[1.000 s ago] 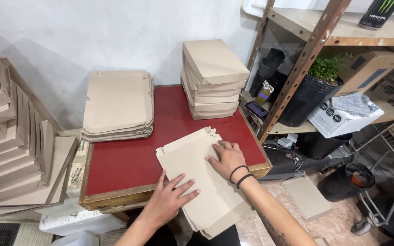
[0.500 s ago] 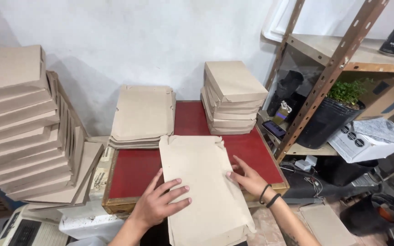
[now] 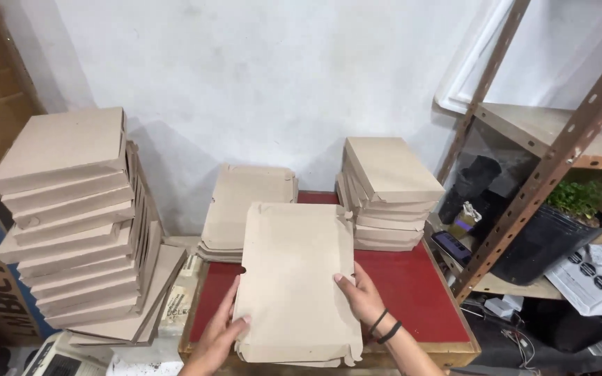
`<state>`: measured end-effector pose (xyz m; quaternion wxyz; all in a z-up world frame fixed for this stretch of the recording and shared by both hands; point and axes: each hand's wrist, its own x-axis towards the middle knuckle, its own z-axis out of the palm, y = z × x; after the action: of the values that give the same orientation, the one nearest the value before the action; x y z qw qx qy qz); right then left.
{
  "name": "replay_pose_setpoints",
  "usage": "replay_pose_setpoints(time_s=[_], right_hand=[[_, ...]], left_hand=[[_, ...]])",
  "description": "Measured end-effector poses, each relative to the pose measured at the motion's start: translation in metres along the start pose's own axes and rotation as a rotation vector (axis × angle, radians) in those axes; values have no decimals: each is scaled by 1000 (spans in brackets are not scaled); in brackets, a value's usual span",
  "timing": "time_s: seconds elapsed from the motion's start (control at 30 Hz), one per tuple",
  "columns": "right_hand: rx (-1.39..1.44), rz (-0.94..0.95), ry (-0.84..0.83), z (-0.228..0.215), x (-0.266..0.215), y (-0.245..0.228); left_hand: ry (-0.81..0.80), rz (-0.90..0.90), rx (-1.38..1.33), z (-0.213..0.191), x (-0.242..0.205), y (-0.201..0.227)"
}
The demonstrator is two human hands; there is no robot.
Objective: The person assembles flat-packed cardboard boxes by folding the side flaps and tucking the tabs into slots to form rectangular containers. The person repeats this process for multiple boxes, stacking the finished ones on the table.
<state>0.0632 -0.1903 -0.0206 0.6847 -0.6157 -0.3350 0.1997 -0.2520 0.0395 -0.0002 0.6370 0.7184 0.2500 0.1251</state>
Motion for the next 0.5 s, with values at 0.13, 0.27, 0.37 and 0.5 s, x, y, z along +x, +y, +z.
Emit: replay_pose_setpoints(time_s=[0.13, 0.27, 0.37, 0.5], right_hand=[[-113, 162, 93, 22, 16, 4], [-126, 257, -161, 39, 17, 5], [-155, 224, -178, 54, 32, -3], [-307, 15, -52, 74, 80, -21]], left_hand=[[139, 47, -61, -10, 10, 5], [319, -50, -24, -33, 31, 22], [355, -41, -12, -52, 58, 29], [397, 143, -115, -82, 117, 33]])
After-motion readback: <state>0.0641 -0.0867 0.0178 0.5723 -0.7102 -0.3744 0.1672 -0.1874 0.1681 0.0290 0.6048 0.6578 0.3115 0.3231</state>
